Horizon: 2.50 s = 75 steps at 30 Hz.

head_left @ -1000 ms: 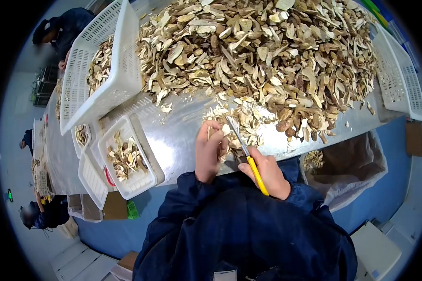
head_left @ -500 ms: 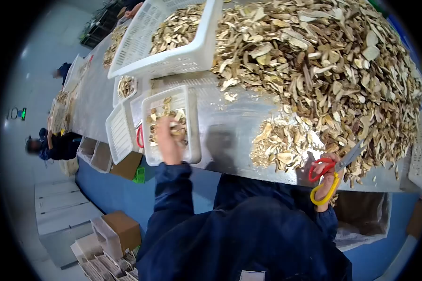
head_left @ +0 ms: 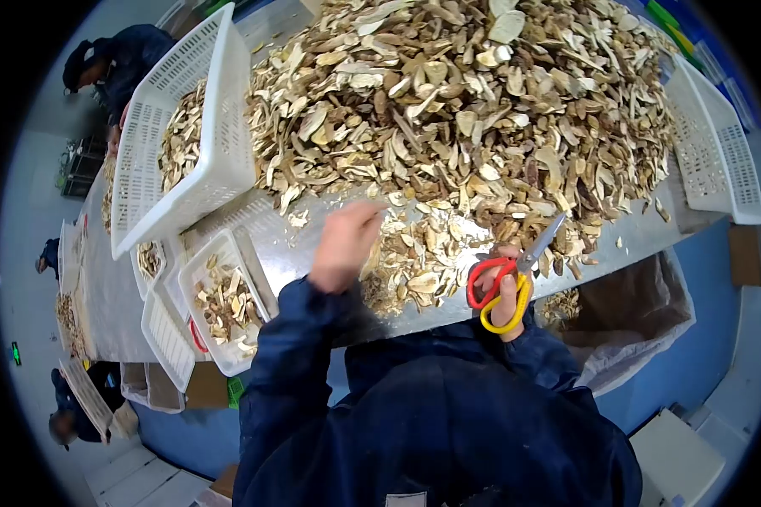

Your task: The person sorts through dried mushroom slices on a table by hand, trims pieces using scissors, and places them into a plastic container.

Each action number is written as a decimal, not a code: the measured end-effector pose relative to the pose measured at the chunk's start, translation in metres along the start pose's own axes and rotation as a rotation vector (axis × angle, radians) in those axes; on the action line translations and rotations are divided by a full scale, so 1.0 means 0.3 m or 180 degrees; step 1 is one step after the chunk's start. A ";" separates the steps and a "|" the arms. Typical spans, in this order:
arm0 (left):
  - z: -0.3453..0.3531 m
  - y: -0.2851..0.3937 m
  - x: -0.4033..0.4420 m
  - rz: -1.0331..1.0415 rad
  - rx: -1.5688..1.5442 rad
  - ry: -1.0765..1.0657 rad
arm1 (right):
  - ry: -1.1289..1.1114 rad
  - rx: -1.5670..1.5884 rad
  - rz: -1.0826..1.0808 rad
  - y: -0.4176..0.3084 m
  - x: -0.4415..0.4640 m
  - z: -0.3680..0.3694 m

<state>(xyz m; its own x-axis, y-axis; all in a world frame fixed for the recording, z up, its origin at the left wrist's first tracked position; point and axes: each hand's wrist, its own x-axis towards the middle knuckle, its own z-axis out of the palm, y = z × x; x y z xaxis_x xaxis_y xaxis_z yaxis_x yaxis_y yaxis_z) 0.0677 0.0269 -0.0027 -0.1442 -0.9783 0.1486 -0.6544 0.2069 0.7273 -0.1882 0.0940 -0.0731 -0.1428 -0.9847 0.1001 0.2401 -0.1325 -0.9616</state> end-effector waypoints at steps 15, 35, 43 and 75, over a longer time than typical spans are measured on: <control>0.053 -0.088 0.115 -0.0784 -0.1259 -0.0662 | -0.0280 -0.0037 0.0004 0.011 -0.004 -0.031; 0.035 -0.005 0.122 -0.1821 -0.4576 -0.0402 | -0.0226 -0.0189 0.0088 0.012 -0.006 -0.036; 0.177 0.046 0.201 -0.0766 -0.0047 -0.0551 | -0.0246 -0.0184 0.0168 -0.016 0.001 -0.031; 0.063 -0.051 -0.004 -0.2104 -0.5823 -0.1055 | -0.0229 -0.0345 0.0152 -0.032 0.010 -0.027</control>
<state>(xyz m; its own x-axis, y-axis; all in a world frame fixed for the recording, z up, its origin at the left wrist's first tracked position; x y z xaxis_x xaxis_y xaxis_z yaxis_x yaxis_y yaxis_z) 0.0638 0.0250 -0.0267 -0.4916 -0.8016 -0.3403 0.7299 -0.5924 0.3410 -0.1987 0.0932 -0.0656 -0.0635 -0.9957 0.0677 0.1392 -0.0760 -0.9873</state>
